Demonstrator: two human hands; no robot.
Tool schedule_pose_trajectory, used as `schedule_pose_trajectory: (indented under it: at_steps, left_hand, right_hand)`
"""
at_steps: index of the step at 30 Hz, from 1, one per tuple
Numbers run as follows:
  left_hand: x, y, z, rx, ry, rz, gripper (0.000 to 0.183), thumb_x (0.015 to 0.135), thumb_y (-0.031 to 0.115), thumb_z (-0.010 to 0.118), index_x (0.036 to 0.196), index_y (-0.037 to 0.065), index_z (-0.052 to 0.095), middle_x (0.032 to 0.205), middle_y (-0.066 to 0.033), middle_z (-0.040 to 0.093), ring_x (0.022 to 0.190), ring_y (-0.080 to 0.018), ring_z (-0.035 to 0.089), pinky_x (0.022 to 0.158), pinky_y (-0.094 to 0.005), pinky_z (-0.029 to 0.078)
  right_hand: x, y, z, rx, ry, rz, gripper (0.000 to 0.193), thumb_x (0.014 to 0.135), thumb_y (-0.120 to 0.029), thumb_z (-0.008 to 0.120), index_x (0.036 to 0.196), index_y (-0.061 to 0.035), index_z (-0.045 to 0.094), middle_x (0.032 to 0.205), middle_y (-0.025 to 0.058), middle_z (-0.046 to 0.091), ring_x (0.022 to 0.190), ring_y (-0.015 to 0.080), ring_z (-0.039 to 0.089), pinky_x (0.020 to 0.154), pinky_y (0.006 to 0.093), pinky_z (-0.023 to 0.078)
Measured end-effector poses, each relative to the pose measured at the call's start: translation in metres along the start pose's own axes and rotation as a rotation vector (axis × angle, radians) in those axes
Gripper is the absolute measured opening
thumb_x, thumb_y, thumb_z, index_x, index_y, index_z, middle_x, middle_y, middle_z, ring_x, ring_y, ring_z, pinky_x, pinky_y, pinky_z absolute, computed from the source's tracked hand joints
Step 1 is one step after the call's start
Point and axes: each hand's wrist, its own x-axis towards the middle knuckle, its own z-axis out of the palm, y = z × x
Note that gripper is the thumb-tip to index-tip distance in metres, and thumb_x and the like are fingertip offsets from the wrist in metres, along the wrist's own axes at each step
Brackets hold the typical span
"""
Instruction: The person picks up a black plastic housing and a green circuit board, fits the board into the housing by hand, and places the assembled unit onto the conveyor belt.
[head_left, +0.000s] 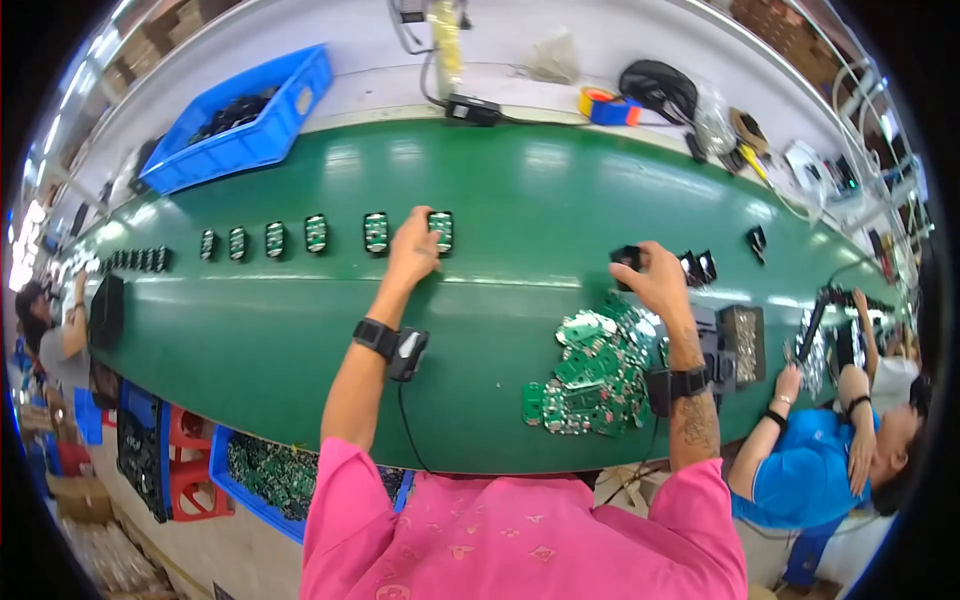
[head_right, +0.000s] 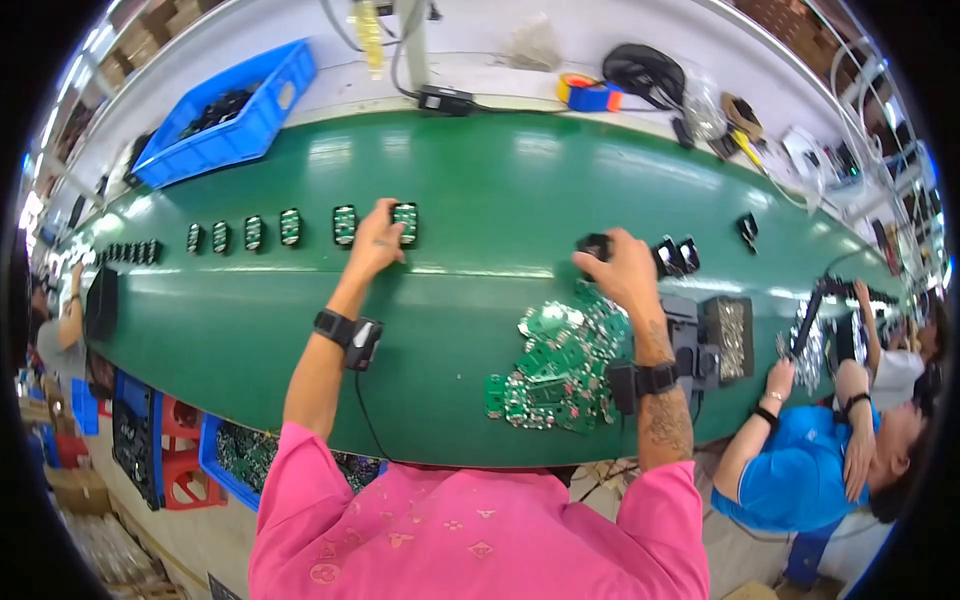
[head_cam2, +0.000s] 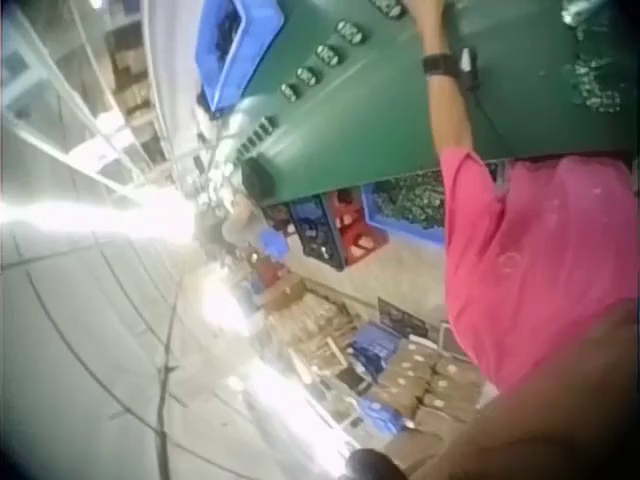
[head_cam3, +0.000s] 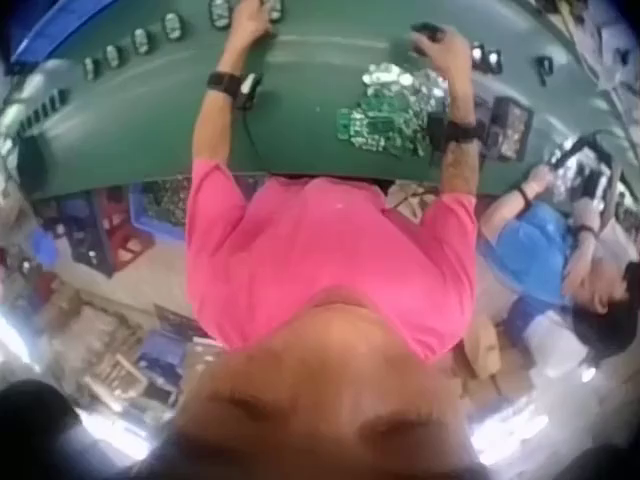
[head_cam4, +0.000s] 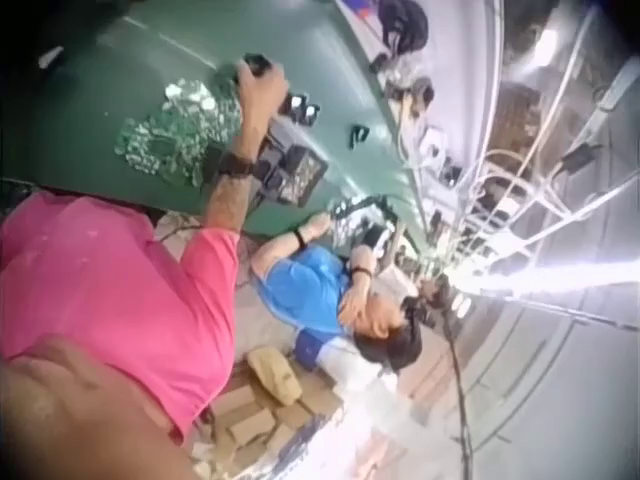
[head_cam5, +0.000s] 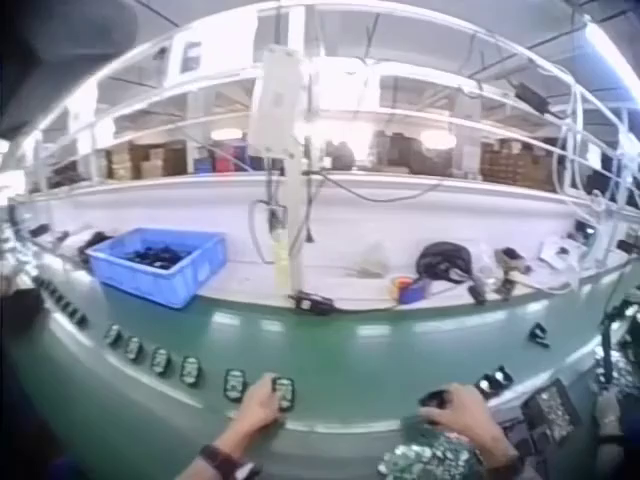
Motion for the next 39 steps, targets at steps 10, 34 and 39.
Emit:
schedule_pose_trajectory:
  at_steps: [10, 34, 39]
  left_hand:
    - [-0.124, 0.182, -0.032, -0.578, -0.351, -0.175, 0.095, 0.072, 0.024, 0.085, 0.15, 0.004, 0.035, 0.153, -0.0211, 0.033, 0.092, -0.0247, 0.069, 0.073, -0.0324, 0.058]
    - [-0.191, 0.156, 0.001, -0.972, -0.465, -0.362, 0.039, 0.091, 0.003, 0.055, 0.129, 0.01, 0.052, 0.128, -0.0121, 0.041, 0.101, -0.0193, 0.054, 0.083, -0.0339, 0.051]
    - [-0.187, 0.163, 0.003, -0.564, -0.327, -0.127, 0.021, 0.091, 0.007, 0.061, 0.112, 0.004, 0.058, 0.129, -0.0149, 0.048, 0.1, -0.0213, 0.059, 0.079, -0.0326, 0.053]
  right_hand:
    - [-0.077, -0.059, 0.021, 0.043, 0.051, -0.11, 0.06, 0.07, -0.032, 0.086, 0.114, 0.0018, 0.064, 0.095, 0.0128, 0.068, 0.09, 0.0239, 0.065, 0.081, 0.0359, 0.051]
    - [-0.122, -0.079, 0.057, 0.296, -0.21, -0.541, 0.022, 0.084, 0.0, 0.068, 0.106, -0.0018, 0.065, 0.085, 0.0107, 0.065, 0.067, 0.0239, 0.062, 0.061, 0.0349, 0.05]
    - [-0.124, -0.081, 0.05, 0.367, -0.291, -0.345, 0.021, 0.085, -0.002, 0.069, 0.105, -0.0013, 0.065, 0.087, 0.011, 0.066, 0.077, 0.0262, 0.067, 0.067, 0.0328, 0.053]
